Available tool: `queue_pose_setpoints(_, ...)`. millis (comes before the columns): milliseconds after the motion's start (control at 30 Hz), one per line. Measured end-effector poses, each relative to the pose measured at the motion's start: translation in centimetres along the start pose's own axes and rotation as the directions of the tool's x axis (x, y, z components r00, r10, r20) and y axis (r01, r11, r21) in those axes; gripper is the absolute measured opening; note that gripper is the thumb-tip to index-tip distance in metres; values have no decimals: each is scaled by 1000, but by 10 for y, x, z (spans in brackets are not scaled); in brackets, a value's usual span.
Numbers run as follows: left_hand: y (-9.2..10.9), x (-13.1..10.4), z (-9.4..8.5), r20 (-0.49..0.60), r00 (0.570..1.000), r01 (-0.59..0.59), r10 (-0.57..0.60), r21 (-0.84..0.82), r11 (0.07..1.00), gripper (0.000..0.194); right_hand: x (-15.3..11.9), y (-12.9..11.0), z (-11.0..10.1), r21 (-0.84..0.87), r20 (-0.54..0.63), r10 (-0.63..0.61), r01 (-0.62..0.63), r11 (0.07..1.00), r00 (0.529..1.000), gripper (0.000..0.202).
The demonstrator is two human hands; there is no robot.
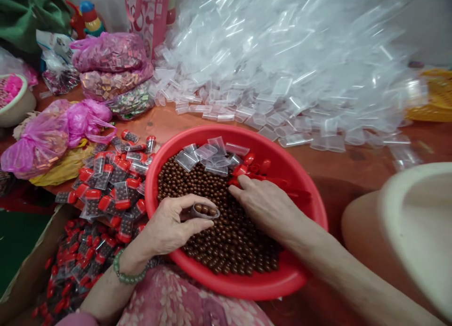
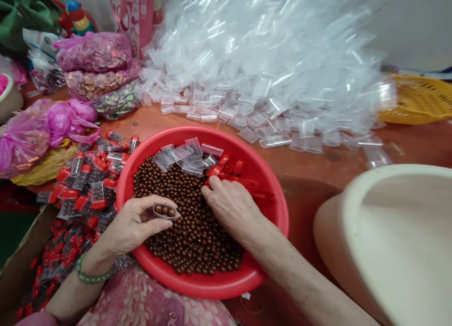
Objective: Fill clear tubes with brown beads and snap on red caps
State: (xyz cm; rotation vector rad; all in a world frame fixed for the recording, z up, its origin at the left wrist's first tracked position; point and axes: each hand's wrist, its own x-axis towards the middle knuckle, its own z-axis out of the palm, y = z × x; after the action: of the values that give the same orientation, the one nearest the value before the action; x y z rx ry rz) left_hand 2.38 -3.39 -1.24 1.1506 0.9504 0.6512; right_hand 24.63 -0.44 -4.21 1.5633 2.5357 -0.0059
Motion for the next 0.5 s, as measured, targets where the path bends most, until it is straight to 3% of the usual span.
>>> queue_pose_setpoints(167, 4, -3, -2, 13, 998, 57, -56, -132, 990, 24, -3, 9, 0, 62, -149, -55, 65, 996, 987, 20)
queue_pose_setpoints(233, 5, -6, -1, 62, 996, 78, -67, -202, 976, 23, -9, 9, -6, 246, -294, -3, 79, 966, 956, 15)
queue_pose_setpoints(300, 5, -8, 1, 90, 994, 80, -61, -229, 970, 22, -18, 4, -16, 584, -390, 168, 103, 805, 905, 15)
queue_pose_setpoints(367, 6, -9, 3, 61, 997, 64, -51, -233, 970, 22, -26, -4, -28, 849, -339, 342, 128, 512, 876, 16)
queue_pose_setpoints(433, 7, -9, 5, 25, 999, 42, -37, -261, 965, 22, -31, -15, -40, 940, -253, 421, 118, 319, 871, 17)
queue_pose_setpoints(500, 10, -9, 6, 14, 1000, 31, -28, -291, 956, 24, -32, -24, -49, 957, -225, 424, 118, 265, 877, 18)
